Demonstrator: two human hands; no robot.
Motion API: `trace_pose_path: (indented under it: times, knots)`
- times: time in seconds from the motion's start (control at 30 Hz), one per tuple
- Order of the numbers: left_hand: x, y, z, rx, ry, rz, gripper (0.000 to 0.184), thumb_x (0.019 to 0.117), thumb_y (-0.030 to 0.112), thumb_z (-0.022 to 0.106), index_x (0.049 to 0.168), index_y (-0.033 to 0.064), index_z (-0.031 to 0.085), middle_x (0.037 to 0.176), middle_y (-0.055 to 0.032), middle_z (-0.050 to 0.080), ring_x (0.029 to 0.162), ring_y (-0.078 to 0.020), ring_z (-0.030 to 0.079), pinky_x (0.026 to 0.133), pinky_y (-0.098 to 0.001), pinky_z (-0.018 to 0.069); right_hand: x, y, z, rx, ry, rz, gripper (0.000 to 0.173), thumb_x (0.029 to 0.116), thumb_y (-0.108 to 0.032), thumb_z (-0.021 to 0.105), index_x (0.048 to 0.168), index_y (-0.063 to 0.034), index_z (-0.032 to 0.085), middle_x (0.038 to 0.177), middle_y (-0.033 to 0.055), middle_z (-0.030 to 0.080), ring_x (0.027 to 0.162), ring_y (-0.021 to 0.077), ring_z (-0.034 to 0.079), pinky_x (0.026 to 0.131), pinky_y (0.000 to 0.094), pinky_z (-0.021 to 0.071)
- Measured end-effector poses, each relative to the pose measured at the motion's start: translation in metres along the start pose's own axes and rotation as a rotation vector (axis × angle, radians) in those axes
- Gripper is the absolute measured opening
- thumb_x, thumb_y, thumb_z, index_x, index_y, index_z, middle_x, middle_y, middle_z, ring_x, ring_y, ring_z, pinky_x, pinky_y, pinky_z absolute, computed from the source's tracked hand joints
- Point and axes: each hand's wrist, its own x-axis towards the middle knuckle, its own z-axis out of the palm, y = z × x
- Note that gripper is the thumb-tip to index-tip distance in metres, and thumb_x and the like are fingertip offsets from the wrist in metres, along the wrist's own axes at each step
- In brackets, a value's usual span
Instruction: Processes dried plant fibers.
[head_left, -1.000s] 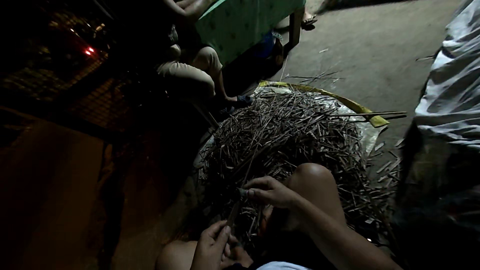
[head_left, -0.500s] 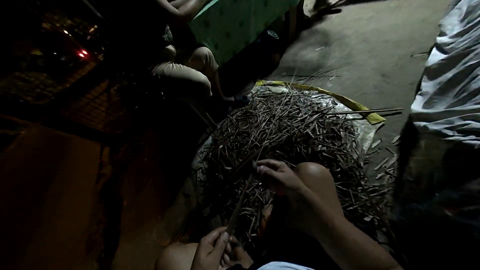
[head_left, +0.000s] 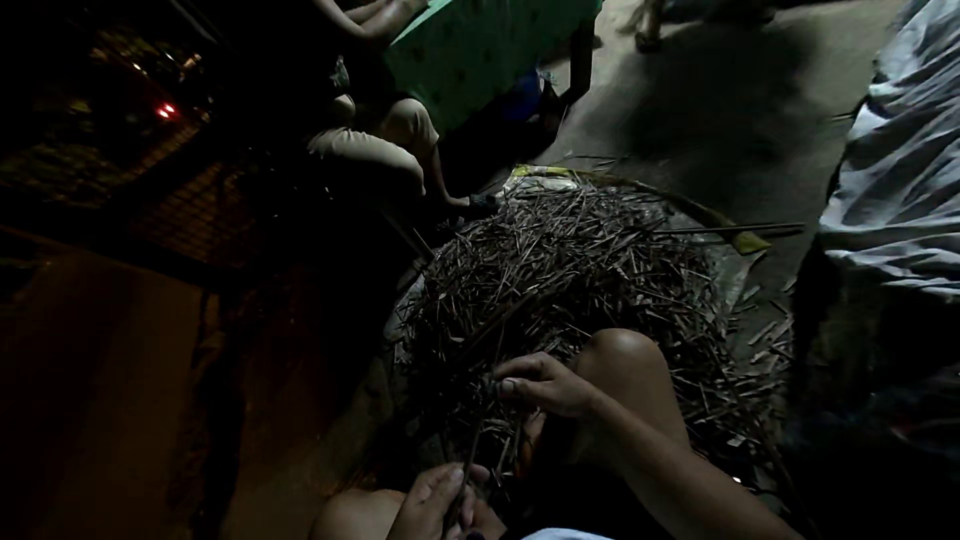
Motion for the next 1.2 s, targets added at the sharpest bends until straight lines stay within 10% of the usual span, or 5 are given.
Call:
trace_pose_path:
  times: [0.37, 0.67, 1.0, 1.2]
  knots:
    - [-0.002, -0.004, -0.007, -0.001, -0.008, -0.048, 0.041, 0.1094, 0.028, 0.04, 0.12, 0.0009, 0.069, 0.072, -0.0018, 0.062, 0.049, -0.0028, 0.05, 0.044, -0.017, 0.0444, 0.008, -0.003, -0.025, 0.276, 0.396, 0.03, 0.034, 0.1058, -0.017, 0.052, 0.135, -0.0011, 0.06, 0.096, 0.0046, 0.068, 0.07, 0.0101, 0.063, 0.063, 0.0277, 0.0569]
    - [-0.013, -0.015, -0.024, 0.126, 0.057, -0.153, 0.029, 0.1083, 0.021, 0.045, 0.114, 0.0014, 0.065, 0.087, -0.0106, 0.071, 0.064, -0.0149, 0.068, 0.057, -0.0288, 0.0595, 0.011, -0.015, -0.035, 0.427, 0.702, 0.087, 0.028, 0.1047, -0.013, 0.054, 0.13, -0.0027, 0.06, 0.096, 0.0078, 0.067, 0.077, 0.0138, 0.066, 0.068, 0.0288, 0.0587]
    - [0.016, 0.01, 0.006, 0.03, 0.133, -0.022, 0.025, 0.1066, 0.021, 0.051, 0.105, 0.0021, 0.066, 0.077, -0.007, 0.068, 0.053, -0.0079, 0.06, 0.047, -0.0204, 0.0523, 0.001, 0.001, 0.012, -0.013, -0.11, 0.142, 0.025, 0.1048, -0.026, 0.058, 0.106, -0.0036, 0.069, 0.078, -0.0011, 0.066, 0.064, 0.0043, 0.06, 0.059, 0.023, 0.053]
    - [0.016, 0.014, 0.01, -0.018, 0.137, -0.023, 0.025, 0.106, 0.021, 0.052, 0.103, 0.0019, 0.068, 0.074, -0.007, 0.068, 0.05, -0.0069, 0.059, 0.045, -0.0191, 0.0504, -0.001, -0.002, 0.01, -0.054, -0.139, 0.087, 0.026, 0.1049, -0.024, 0.058, 0.107, -0.0016, 0.07, 0.085, 0.0016, 0.071, 0.072, 0.0065, 0.067, 0.067, 0.0255, 0.0587]
